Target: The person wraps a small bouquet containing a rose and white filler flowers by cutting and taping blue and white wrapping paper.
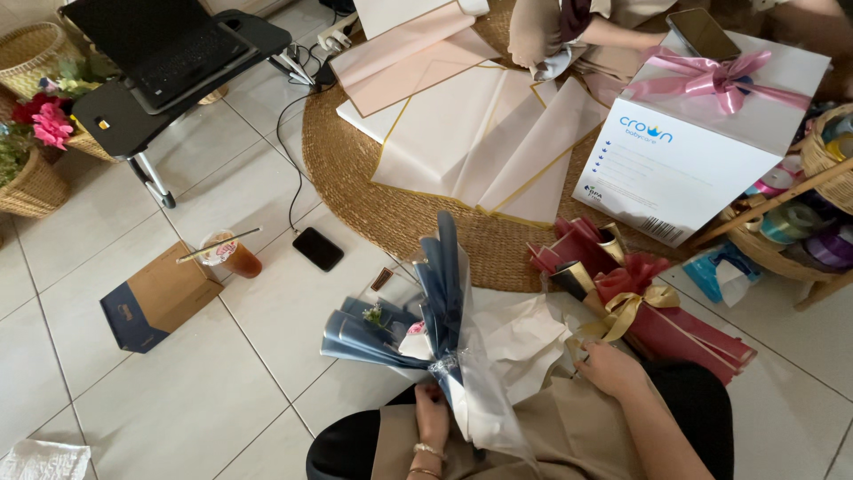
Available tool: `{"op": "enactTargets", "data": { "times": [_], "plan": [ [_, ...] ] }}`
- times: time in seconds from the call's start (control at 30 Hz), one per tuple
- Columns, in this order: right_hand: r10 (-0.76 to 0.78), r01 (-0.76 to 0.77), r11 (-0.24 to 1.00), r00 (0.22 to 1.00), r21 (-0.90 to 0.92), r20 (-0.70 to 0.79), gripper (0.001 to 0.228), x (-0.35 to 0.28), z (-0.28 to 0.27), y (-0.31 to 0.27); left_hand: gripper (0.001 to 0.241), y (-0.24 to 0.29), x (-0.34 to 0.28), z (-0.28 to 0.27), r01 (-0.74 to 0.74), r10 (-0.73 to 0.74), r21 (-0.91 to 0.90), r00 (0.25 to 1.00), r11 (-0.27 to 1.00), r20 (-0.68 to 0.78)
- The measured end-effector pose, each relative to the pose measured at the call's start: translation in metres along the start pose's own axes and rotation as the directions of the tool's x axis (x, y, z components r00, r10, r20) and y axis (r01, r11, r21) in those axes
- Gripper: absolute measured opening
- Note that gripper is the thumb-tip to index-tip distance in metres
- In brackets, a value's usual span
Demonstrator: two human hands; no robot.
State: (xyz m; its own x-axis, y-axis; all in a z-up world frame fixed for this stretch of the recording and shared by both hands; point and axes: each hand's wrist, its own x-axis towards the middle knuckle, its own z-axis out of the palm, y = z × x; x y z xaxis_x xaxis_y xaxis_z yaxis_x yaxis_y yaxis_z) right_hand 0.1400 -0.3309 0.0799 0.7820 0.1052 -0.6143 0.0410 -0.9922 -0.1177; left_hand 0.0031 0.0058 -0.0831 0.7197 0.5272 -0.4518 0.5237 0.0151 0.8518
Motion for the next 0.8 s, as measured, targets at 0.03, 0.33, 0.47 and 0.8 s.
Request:
{"op": "enactTargets", "data": {
  "times": [0.03,0.33,0.47,0.8],
  "plan": [
    [0.003,-0.003,1.000,1.000,0.002,0.015,0.052,0.000,-0.001,0.000,0.026,-0.004,0.003,0.002,-0.016,0.017,0.008,0.999,1.000,-0.050],
    [-0.011,0.011,1.000,1.000,-0.020,-0.019,0.058,0.005,0.007,0.006,0.016,0.013,-0.012,0.001,-0.015,0.024,0.201,0.999,0.980,-0.042],
    [0.007,-0.007,0.999,1.000,-0.037,0.007,0.059,0.004,0.005,0.005,0.019,0.026,-0.025,0.003,0.008,-0.006,0.066,1.000,0.998,-0.029],
    [-0.117,0.120,0.993,0.985,0.018,-0.128,0.061,0.018,0.024,0.024,0.021,-0.015,0.002,0.015,-0.272,0.314,0.245,0.938,0.930,-0.150]
  ]
}}
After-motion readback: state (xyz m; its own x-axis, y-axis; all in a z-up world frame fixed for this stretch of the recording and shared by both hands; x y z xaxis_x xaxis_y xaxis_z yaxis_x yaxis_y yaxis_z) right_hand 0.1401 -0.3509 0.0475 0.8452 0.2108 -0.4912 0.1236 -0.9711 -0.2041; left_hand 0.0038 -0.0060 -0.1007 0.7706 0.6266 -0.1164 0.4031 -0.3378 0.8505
